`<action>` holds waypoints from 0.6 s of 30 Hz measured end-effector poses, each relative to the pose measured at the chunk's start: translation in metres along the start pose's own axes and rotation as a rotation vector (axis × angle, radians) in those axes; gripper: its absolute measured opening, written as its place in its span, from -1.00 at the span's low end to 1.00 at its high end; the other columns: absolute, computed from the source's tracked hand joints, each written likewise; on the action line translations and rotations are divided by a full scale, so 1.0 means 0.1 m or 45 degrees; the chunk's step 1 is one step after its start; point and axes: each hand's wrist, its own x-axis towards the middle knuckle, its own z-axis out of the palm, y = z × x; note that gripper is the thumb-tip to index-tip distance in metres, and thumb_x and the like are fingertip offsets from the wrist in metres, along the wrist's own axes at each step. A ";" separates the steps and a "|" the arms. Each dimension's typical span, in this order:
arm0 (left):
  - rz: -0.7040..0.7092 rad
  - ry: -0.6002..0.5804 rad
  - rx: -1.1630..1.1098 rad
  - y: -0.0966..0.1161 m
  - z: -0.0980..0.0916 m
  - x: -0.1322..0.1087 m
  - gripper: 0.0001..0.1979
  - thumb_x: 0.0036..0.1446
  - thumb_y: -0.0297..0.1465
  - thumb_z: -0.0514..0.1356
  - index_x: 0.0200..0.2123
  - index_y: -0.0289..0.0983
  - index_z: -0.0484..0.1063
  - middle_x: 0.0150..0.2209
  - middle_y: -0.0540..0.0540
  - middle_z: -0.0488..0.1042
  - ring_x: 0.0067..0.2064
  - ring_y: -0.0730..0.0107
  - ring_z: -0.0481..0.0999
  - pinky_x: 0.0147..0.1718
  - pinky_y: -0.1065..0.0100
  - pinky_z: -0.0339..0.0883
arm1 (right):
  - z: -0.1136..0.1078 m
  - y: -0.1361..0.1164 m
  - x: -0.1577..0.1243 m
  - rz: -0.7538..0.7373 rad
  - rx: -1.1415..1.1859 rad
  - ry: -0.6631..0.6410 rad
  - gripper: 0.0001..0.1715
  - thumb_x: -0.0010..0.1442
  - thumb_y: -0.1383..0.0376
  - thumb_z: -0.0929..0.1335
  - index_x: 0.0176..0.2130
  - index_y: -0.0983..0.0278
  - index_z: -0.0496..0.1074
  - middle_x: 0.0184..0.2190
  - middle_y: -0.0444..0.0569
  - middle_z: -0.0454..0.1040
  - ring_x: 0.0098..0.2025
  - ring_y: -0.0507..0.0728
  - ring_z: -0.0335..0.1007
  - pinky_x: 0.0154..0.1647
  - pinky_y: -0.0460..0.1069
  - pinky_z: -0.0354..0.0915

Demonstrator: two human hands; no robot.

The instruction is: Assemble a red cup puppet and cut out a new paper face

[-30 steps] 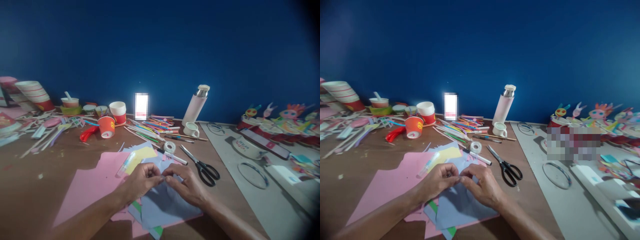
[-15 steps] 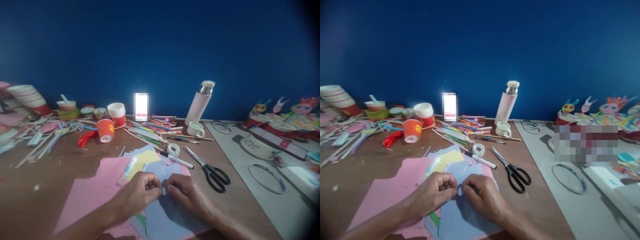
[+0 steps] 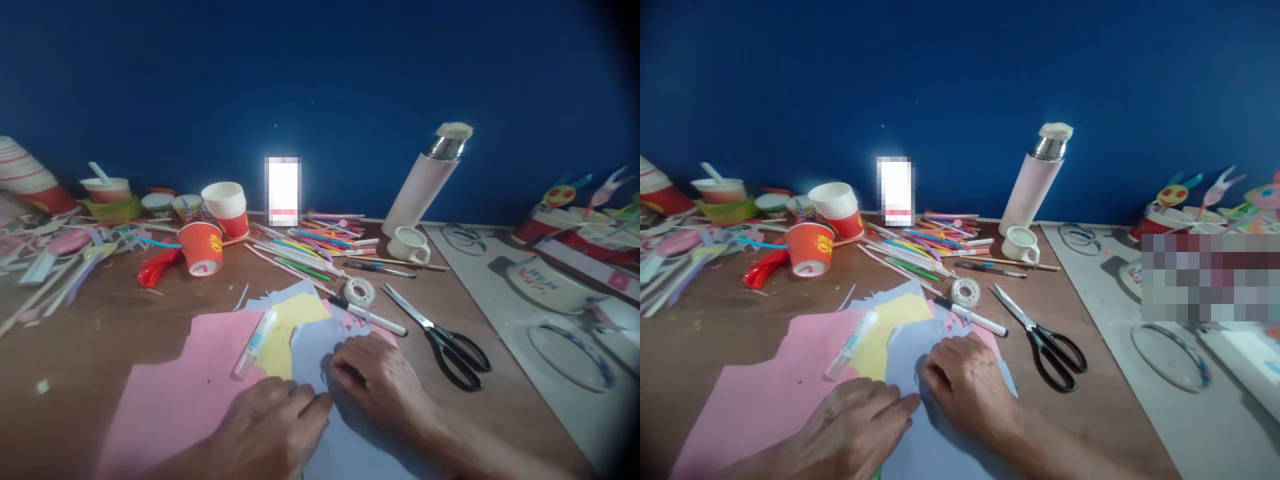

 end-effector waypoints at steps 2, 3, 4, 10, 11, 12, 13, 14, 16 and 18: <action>0.017 0.023 0.052 0.00 0.03 0.01 -0.86 0.13 -0.44 0.02 -0.23 -0.27 0.31 -0.49 0.00 0.40 -0.49 0.36 0.40 -0.55 0.33 0.17 | 0.03 0.01 0.00 -0.049 -0.026 0.047 -0.83 0.11 0.41 0.28 -0.49 0.27 0.38 -0.54 -0.12 0.40 -0.45 0.03 0.25 -0.38 -0.06 0.02; -0.001 0.044 0.066 0.00 0.04 0.02 -0.83 0.15 -0.43 0.00 -0.20 -0.28 0.30 -0.49 0.00 0.41 -0.50 0.36 0.40 -0.55 0.33 0.18 | 0.04 0.01 0.00 -0.076 -0.043 0.066 -0.82 0.12 0.40 0.27 -0.49 0.28 0.37 -0.55 -0.12 0.39 -0.45 0.03 0.24 -0.39 -0.06 0.02; -0.030 0.071 0.072 0.00 0.04 0.03 -0.81 0.16 -0.42 -0.01 -0.16 -0.28 0.29 -0.50 0.00 0.41 -0.51 0.35 0.41 -0.55 0.32 0.19 | 0.04 0.02 0.00 -0.102 -0.058 0.078 -0.82 0.13 0.40 0.27 -0.49 0.27 0.36 -0.55 -0.12 0.38 -0.46 0.03 0.23 -0.39 -0.05 0.01; -0.103 0.134 0.056 0.01 0.02 0.05 -0.72 0.15 -0.43 -0.03 -0.06 -0.31 0.27 -0.51 -0.01 0.44 -0.52 0.34 0.43 -0.55 0.31 0.26 | 0.06 0.04 -0.01 -0.137 -0.094 0.067 -0.83 0.15 0.39 0.26 -0.47 0.28 0.34 -0.53 -0.10 0.38 -0.45 0.05 0.22 -0.40 -0.05 0.03; -0.105 0.132 0.061 0.01 0.02 0.05 -0.72 0.15 -0.43 -0.02 -0.07 -0.31 0.28 -0.52 -0.01 0.44 -0.52 0.34 0.44 -0.54 0.31 0.26 | 0.06 0.04 0.00 -0.145 -0.102 0.064 -0.82 0.16 0.39 0.25 -0.47 0.28 0.34 -0.53 -0.10 0.38 -0.45 0.06 0.22 -0.41 -0.04 0.04; -0.115 0.132 0.069 0.02 0.01 0.05 -0.72 0.14 -0.43 -0.01 -0.08 -0.31 0.28 -0.52 -0.02 0.45 -0.52 0.33 0.44 -0.54 0.32 0.26 | 0.06 0.05 0.00 -0.158 -0.111 0.063 -0.81 0.17 0.39 0.24 -0.47 0.28 0.35 -0.53 -0.09 0.38 -0.45 0.06 0.22 -0.41 -0.04 0.04; -0.126 0.124 0.078 0.02 0.00 0.05 -0.72 0.13 -0.43 0.00 -0.08 -0.31 0.29 -0.52 -0.03 0.45 -0.51 0.33 0.45 -0.53 0.33 0.26 | 0.07 0.05 0.01 -0.172 -0.120 0.064 -0.80 0.18 0.39 0.24 -0.47 0.28 0.35 -0.54 -0.09 0.38 -0.46 0.06 0.22 -0.42 -0.04 0.04; -0.136 0.117 0.086 0.02 0.00 0.06 -0.73 0.11 -0.44 0.00 -0.09 -0.31 0.30 -0.52 -0.04 0.45 -0.50 0.34 0.45 -0.53 0.33 0.26 | 0.07 0.05 0.01 -0.185 -0.126 0.066 -0.79 0.18 0.40 0.23 -0.47 0.28 0.35 -0.54 -0.09 0.37 -0.47 0.06 0.22 -0.42 -0.04 0.04; -0.134 0.095 0.097 0.01 -0.01 0.07 -0.74 0.08 -0.45 0.03 -0.12 -0.29 0.31 -0.53 -0.02 0.45 -0.53 0.35 0.44 -0.55 0.34 0.24 | 0.07 0.06 0.01 -0.205 -0.131 0.075 -0.77 0.19 0.40 0.22 -0.48 0.28 0.34 -0.55 -0.09 0.37 -0.47 0.06 0.22 -0.44 -0.04 0.04; -0.114 0.069 0.097 0.01 0.01 0.07 -0.74 0.05 -0.46 0.06 -0.15 -0.28 0.32 -0.56 0.00 0.43 -0.57 0.37 0.41 -0.58 0.35 0.20 | 0.08 0.06 0.01 -0.211 -0.131 0.082 -0.76 0.19 0.40 0.21 -0.48 0.27 0.34 -0.55 -0.08 0.37 -0.48 0.07 0.22 -0.45 -0.04 0.04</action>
